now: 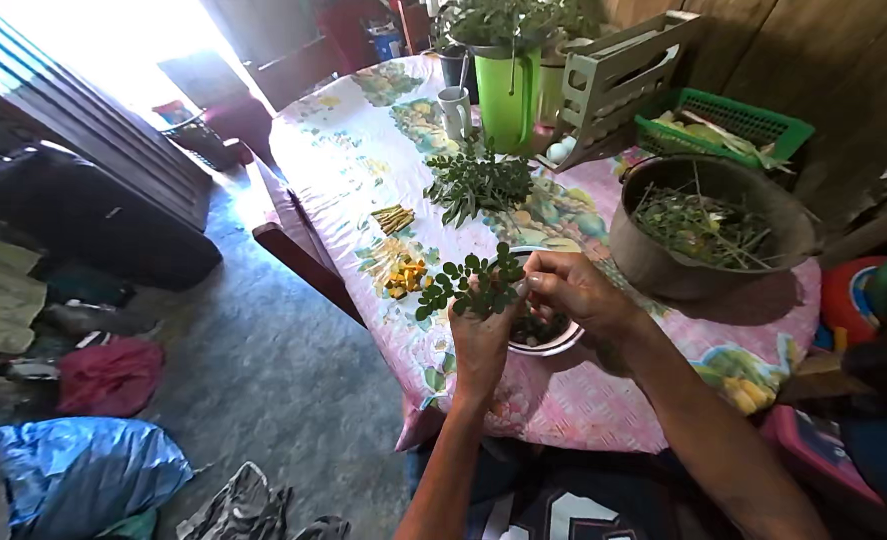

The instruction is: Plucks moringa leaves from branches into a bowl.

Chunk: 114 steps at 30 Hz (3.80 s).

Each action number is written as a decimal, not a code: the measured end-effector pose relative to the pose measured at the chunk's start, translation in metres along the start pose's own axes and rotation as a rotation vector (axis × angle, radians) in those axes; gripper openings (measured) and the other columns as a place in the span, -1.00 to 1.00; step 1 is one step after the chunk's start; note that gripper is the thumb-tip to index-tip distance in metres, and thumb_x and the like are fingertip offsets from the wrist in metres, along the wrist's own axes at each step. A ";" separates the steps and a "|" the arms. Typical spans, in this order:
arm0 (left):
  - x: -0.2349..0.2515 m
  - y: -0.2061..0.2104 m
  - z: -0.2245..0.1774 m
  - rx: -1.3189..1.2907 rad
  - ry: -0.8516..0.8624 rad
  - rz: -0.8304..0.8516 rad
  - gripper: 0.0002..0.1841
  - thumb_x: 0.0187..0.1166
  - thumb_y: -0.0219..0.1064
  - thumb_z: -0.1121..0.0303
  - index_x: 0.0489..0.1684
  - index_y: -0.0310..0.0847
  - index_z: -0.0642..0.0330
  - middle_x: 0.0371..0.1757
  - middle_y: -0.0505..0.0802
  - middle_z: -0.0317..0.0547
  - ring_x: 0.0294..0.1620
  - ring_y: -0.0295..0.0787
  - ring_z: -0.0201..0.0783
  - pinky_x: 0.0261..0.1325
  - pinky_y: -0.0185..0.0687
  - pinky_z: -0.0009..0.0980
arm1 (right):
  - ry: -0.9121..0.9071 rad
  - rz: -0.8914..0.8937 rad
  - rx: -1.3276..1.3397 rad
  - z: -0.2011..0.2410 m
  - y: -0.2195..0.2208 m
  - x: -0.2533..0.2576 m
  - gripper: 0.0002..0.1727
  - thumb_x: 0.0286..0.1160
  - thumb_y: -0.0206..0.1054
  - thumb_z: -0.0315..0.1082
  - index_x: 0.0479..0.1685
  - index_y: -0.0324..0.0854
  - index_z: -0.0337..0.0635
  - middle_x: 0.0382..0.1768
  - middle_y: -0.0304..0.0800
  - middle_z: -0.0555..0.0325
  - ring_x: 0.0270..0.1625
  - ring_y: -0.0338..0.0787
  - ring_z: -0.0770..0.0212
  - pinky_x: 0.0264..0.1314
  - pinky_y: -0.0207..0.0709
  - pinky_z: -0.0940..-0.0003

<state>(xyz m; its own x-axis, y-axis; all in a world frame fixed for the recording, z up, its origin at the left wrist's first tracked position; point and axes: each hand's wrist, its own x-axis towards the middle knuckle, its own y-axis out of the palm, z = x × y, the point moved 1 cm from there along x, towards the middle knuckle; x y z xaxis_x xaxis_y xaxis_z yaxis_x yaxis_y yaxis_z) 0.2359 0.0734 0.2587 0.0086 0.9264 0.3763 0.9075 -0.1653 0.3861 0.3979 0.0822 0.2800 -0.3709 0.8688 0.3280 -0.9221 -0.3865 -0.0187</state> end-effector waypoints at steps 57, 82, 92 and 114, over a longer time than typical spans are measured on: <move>0.025 0.018 -0.023 0.285 -0.002 0.186 -0.87 0.69 0.25 0.51 0.04 0.67 0.26 -0.19 0.82 -0.09 -0.34 0.81 -0.31 -0.27 0.85 -0.41 | -0.262 -0.297 -0.281 -0.003 0.003 -0.003 -0.79 0.48 0.27 -0.58 0.06 0.58 -0.29 -0.26 0.72 0.14 -0.43 0.70 0.44 -0.44 0.65 0.60; 0.029 0.016 -0.019 0.318 -0.080 0.267 -0.88 0.62 0.29 0.51 0.00 0.64 0.26 -0.30 0.82 -0.08 -0.43 0.80 -0.28 -0.35 0.82 -0.38 | -0.254 -0.333 -0.393 -0.005 -0.004 -0.001 -0.81 0.48 0.19 -0.40 -0.08 0.64 -0.27 -0.47 0.67 0.29 -0.56 0.59 0.53 -0.55 0.52 0.63; 0.036 0.004 -0.015 0.288 -0.091 0.238 -0.91 0.68 0.25 0.52 -0.03 0.64 0.24 -0.24 0.81 -0.06 -0.37 0.82 -0.23 -0.22 0.86 -0.30 | -0.211 -0.359 -0.236 0.001 -0.025 -0.013 -0.80 0.64 0.11 -0.40 0.08 0.57 -0.18 -0.34 0.69 0.18 -0.57 0.58 0.39 -0.57 0.55 0.54; 0.025 0.007 -0.004 -0.061 -0.130 0.089 -0.79 0.58 0.32 0.61 0.06 0.75 0.25 -0.12 0.85 -0.04 -0.26 0.83 -0.28 -0.18 0.83 -0.37 | -0.097 -0.295 -0.020 -0.007 -0.003 0.000 -0.77 0.79 0.07 -0.33 0.02 0.66 -0.16 -0.39 0.64 0.24 -0.52 0.54 0.47 -0.46 0.52 0.61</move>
<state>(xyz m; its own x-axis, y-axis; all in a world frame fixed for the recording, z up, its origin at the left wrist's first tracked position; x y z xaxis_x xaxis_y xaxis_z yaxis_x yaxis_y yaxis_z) 0.2405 0.0943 0.2738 0.1457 0.9425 0.3008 0.8736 -0.2652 0.4081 0.4005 0.0855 0.2732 -0.0755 0.9089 0.4101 -0.9907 -0.1151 0.0727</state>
